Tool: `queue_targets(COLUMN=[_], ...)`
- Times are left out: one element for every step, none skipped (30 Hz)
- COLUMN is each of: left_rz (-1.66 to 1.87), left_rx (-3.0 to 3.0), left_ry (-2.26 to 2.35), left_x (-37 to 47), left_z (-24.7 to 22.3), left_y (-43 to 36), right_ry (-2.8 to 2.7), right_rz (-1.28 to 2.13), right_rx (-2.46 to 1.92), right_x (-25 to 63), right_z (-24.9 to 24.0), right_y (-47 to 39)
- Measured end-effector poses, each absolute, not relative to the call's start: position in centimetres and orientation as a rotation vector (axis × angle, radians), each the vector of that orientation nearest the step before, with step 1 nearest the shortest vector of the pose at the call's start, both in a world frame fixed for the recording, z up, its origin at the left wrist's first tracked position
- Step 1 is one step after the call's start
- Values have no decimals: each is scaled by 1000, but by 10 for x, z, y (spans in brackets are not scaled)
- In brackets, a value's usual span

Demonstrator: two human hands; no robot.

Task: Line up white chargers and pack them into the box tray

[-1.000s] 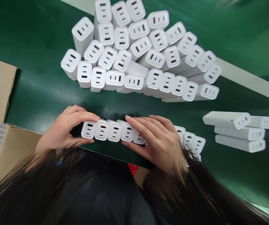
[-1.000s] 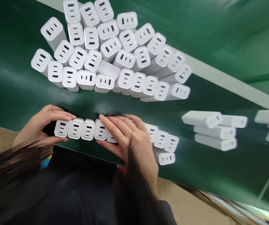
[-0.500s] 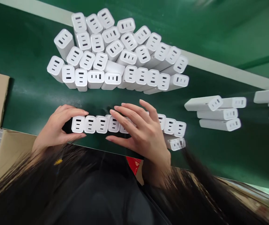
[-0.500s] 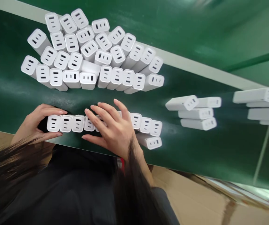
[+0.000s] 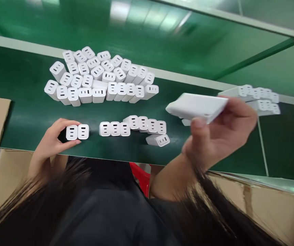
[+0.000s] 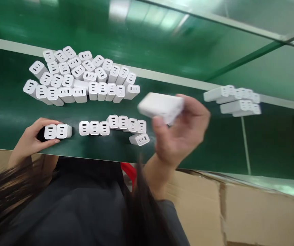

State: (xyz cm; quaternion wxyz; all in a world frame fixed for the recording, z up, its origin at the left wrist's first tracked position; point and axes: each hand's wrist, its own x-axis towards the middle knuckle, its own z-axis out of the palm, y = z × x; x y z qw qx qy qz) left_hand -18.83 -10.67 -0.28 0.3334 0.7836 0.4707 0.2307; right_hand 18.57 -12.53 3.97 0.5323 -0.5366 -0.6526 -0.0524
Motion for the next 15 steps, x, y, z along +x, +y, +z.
queue_targets(left_rz=[600,601,604,609,615,621,623,622,617,610,603,598,597,596,603], left_rx=[2041,2038,2039,2043,2048,2052,2053,2053,2052,2050,2049,2050,2055,2066,2085], left_ry=[1237,1243,1249,1253,1255,1259,1263,1270,1279,1291,1302,1310,1312,1309,1304], left_x=[-189,-189,-189,-189,-189,-189,-188,-188,-187,-187,-187,-187,-187,-186,-186], left_z=[-4,-5,-6,-6,-7,-7,-7,-6,-6,-5,-5,-4,-4,-4,-4], left_y=[-107,-107,-107,-107,-107,-107,-107,-107,-107,-107,-107,-108,-108,-109,-110], right_ry=[-1503,-1466,-1427,-1401,-1411,-1448,-1489,-1527,-1556,-1564,-1560,-1545,-1532,-1515,-1494], right_rz=[-216,-232,-237,-248,-245,-239,-252,-276,-307,-347,-378,-403,-412,-420,-432], right_rx=[-1373,-1517,-1647,-1752,-1844,-1910,-1956,-1985,-1994,-1991,-1983,-1976,-1978,-1989,-2002], right_x=[205,223,241,257,273,286,298,308,315,320,323,324,323,320,315], right_z=[37,33,28,22,15,7,-2,-11,-21,-29,-36,-42,-45,-46,-46], right_y=[-135,-146,-160,-174,-188,-200,-209,-215,-218,-217,-214,-210,-205,-200,-196])
